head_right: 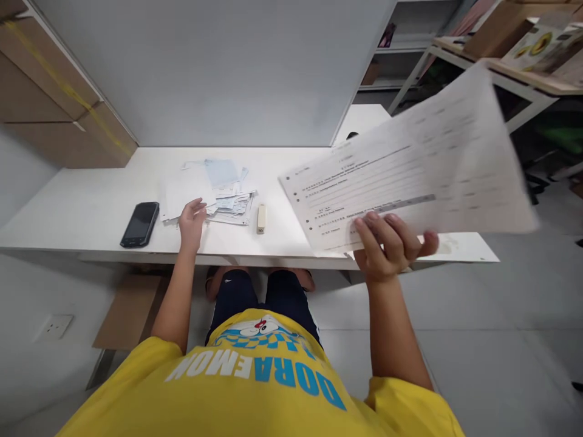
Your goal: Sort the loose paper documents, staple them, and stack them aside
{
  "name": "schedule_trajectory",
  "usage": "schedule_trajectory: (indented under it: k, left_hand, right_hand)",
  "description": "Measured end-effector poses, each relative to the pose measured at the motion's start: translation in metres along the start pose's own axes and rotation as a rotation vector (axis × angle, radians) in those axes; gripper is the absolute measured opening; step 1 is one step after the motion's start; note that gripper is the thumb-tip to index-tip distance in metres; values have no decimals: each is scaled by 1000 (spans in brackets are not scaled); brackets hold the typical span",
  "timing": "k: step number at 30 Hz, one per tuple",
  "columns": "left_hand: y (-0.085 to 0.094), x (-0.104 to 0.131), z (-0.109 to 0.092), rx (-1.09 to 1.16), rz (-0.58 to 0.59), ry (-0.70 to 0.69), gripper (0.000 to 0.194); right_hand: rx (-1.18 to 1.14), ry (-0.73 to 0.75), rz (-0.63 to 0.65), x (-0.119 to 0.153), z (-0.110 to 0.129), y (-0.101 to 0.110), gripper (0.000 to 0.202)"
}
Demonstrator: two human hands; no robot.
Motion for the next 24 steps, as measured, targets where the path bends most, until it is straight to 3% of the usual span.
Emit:
schedule_trajectory:
  k: [3,6,10,12,15,18,21,23,24]
  left_hand:
    - [-7,-16,11,-345,120,-98,43]
    - [-14,-19,26,-555,240,-105,50]
    - [-10,-16,31,-617,228,-111,48]
    - [-7,-15,29,-625,201,-122,47]
    - [-2,-13,23,-601,154,-145,44]
    - [14,-4,12,-537,-34,-118,41]
    - [33,26,-6,-452,-292,-74,38]
    - [32,50,-25,-371,-338,-129,36]
    - [25,61,-36,-323,-301,-177,34]
  right_hand:
    - [0,7,71,20,-5,-19,26]
    - [54,-47,195,41,-30,-34,34]
    - [94,-141,521,73,-75,-60,46]
    - [114,-156,604,82,-86,-67,51]
    - [126,-155,562,80,-82,-64,49]
    - [60,-128,457,70,-58,-51,43]
    - [-59,-142,337,63,-31,-32,35]
    - [-164,-216,285,63,-16,-23,30]
    - [-230,-274,301,65,-9,-23,28]
Point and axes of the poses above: each hand's wrist, its own x-axis away from the middle knuckle, its own y-axis out of the back of the hand, z = x × y, the point moved 9 cm from there along -x, towards the middle knuckle, and after that the axes turned 15 degrees about -y, right-handed, at the moved point
